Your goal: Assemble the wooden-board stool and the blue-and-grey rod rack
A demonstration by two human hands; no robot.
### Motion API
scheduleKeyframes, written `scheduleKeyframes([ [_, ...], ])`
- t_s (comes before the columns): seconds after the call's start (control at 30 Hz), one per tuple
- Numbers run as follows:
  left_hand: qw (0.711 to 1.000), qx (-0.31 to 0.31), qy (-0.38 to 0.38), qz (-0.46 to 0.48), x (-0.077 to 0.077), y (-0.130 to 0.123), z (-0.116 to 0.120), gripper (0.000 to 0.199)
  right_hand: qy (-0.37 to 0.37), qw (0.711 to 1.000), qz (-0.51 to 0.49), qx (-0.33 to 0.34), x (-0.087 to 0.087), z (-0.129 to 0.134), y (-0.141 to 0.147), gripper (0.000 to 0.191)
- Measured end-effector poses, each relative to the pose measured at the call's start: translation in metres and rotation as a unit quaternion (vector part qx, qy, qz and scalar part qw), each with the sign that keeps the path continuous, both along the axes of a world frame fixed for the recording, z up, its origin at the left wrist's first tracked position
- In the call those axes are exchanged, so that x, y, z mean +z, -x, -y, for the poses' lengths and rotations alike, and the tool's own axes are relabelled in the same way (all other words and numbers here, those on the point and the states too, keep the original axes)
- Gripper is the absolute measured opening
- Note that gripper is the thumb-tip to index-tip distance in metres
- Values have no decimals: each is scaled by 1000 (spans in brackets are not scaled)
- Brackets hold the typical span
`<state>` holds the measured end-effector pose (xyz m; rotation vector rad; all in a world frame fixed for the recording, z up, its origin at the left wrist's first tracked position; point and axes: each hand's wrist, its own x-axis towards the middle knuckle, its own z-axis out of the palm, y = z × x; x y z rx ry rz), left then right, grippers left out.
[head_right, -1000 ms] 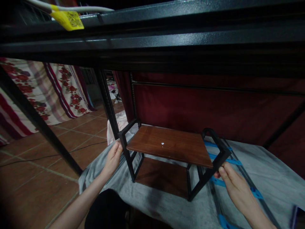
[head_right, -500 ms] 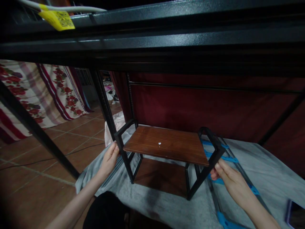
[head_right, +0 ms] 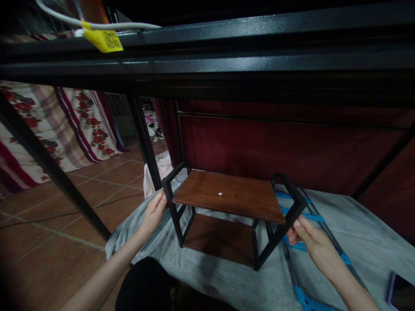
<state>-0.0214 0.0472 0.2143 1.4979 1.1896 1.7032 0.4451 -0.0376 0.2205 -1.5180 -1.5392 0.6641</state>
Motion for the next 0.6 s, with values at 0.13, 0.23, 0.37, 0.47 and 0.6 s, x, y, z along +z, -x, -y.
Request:
scheduleKeyframes([
  [0.13,999,-28,6,-13,3,4,-3,31,1,1000,-15,1,-2,-2,-2,44],
  [0.23,997,-59,9,-53,9,6,-2,28,3,1000,-25,3,-3,-3,-3,46],
  [0.37,994,-77,10,-80,13,8,0,31,6,1000,-30,6,0,-1,1,45],
  [0.47,995,-79,36,-55,12,8,-1,37,5,999,-35,17,4,1,6,42],
  [0.6,993,-94,63,-22,9,9,-6,42,-5,999,-45,21,8,3,11,41],
])
